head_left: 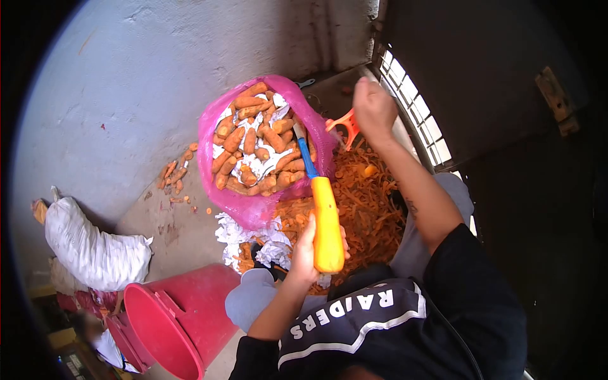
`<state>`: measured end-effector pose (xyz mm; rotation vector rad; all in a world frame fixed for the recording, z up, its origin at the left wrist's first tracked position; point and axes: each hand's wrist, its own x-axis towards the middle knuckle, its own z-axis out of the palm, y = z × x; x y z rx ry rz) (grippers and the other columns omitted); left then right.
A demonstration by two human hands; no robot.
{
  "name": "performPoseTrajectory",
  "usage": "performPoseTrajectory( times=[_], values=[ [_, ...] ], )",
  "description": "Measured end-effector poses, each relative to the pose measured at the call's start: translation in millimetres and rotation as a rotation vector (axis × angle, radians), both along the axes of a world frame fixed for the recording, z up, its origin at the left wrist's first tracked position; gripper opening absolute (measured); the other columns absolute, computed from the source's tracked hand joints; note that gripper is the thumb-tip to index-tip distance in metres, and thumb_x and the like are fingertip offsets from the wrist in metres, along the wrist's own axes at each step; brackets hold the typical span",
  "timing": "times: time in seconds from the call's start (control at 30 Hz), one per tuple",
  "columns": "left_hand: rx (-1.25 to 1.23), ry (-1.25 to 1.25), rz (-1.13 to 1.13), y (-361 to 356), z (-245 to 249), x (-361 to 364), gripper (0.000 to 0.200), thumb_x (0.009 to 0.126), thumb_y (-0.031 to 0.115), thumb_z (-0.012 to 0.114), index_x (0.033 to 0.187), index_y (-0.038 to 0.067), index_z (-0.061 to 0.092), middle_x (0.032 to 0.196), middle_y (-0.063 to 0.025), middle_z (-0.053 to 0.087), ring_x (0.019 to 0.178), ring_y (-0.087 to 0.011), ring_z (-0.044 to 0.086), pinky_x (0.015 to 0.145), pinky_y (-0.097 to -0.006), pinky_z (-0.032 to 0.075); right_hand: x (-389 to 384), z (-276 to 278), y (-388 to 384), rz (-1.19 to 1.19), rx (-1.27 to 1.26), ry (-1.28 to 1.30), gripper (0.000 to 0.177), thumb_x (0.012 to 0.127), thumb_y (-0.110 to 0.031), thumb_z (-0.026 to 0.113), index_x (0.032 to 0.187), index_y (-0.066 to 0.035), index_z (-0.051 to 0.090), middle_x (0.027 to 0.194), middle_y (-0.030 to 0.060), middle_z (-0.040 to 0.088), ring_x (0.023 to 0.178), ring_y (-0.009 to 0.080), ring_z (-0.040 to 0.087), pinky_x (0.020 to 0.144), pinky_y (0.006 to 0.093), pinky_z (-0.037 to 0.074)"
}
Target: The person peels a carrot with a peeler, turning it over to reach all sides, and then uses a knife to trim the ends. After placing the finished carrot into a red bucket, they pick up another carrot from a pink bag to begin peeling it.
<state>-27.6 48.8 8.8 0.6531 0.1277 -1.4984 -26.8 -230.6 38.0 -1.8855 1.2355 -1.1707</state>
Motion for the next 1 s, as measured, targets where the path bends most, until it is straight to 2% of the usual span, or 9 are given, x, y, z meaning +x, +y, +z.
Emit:
performPoseTrajectory(
  times=[0.1,0.13,0.23,0.3,0.63,0.77,0.83,0.93,1.0],
  values=[
    [-0.051,0.067,0.095,-1,-3,13,0.053,0.097,0.048,0.035,0.128,0.006,0.045,0.096,-0.0129,0.059,0.079,-0.0264,0.063,0.071,-0.0445,0.055,-5,-14,-12,0.270,0.523,-0.388,0.047,0.087,-0.032,0.043,0.059,0.003,0.056,0.052,0.0161,0.053,0.053,0.0279,0.055,0.057,0.0403,0.042],
    [-0.047,0.061,0.122,-2,-3,15,0.053,0.097,0.048,0.035,0.129,0.006,0.044,0.096,-0.0128,0.059,0.079,-0.0268,0.063,0.071,-0.0448,0.054,-2,-11,-5,0.333,0.734,-0.341,0.047,0.086,-0.031,0.042,0.057,0.005,0.053,0.050,0.0123,0.050,0.054,0.0204,0.053,0.056,0.0378,0.042],
    [-0.055,0.066,0.134,-8,2,18,0.053,0.097,0.046,0.035,0.129,0.005,0.044,0.095,-0.0129,0.060,0.078,-0.0271,0.063,0.069,-0.0439,0.055,3,-4,43,0.378,0.046,0.172,0.045,0.089,-0.034,0.044,0.061,-0.002,0.060,0.063,0.0151,0.060,0.060,0.0329,0.060,0.058,0.0402,0.046],
    [-0.062,0.053,0.104,-10,3,16,0.052,0.098,0.046,0.035,0.125,0.003,0.048,0.095,-0.0138,0.060,0.078,-0.0270,0.062,0.065,-0.0415,0.056,2,-6,60,0.565,-0.103,0.229,0.044,0.091,-0.033,0.043,0.060,-0.005,0.058,0.063,0.0155,0.054,0.064,0.0338,0.058,0.059,0.0432,0.045],
    [0.054,0.021,0.046,-9,-7,8,0.049,0.097,0.048,0.036,0.110,0.004,0.052,0.089,-0.0135,0.060,0.070,-0.0259,0.064,0.054,-0.0388,0.056,1,-12,77,0.510,-0.333,0.284,0.037,0.087,-0.024,0.050,0.055,-0.007,0.059,0.055,0.0109,0.050,0.052,0.0300,0.056,0.048,0.0415,0.045],
    [0.085,-0.027,0.024,-3,-5,1,0.048,0.097,0.048,0.037,0.110,0.005,0.052,0.090,-0.0136,0.060,0.071,-0.0260,0.064,0.057,-0.0408,0.056,7,-9,43,0.241,-0.517,0.167,0.038,0.085,-0.025,0.054,0.053,-0.006,0.057,0.061,0.0115,0.054,0.052,0.0315,0.057,0.051,0.0422,0.046],
    [0.069,-0.019,0.057,-2,-6,1,0.047,0.097,0.048,0.037,0.113,0.006,0.051,0.091,-0.0138,0.060,0.073,-0.0266,0.064,0.060,-0.0421,0.056,9,-3,25,-0.006,-0.223,-0.091,0.040,0.087,-0.025,0.049,0.053,-0.006,0.056,0.058,0.0129,0.053,0.053,0.0321,0.056,0.052,0.0423,0.043],
    [-0.008,0.041,0.117,-4,-11,8,0.049,0.097,0.049,0.035,0.115,0.006,0.051,0.095,-0.0139,0.060,0.077,-0.0271,0.064,0.069,-0.0443,0.056,0,-16,-14,0.133,0.673,-0.529,0.046,0.087,-0.032,0.040,0.062,0.003,0.057,0.056,0.0180,0.054,0.056,0.0312,0.057,0.058,0.0442,0.041],
    [-0.062,0.100,0.118,-7,-4,10,0.046,0.098,0.046,0.035,0.120,0.009,0.050,0.095,-0.0143,0.060,0.077,-0.0284,0.064,0.067,-0.0433,0.055,6,-35,-6,0.309,0.584,-0.189,0.047,0.087,-0.034,0.042,0.065,0.004,0.059,0.059,0.0193,0.056,0.060,0.0337,0.059,0.061,0.0441,0.043]
  ],
)
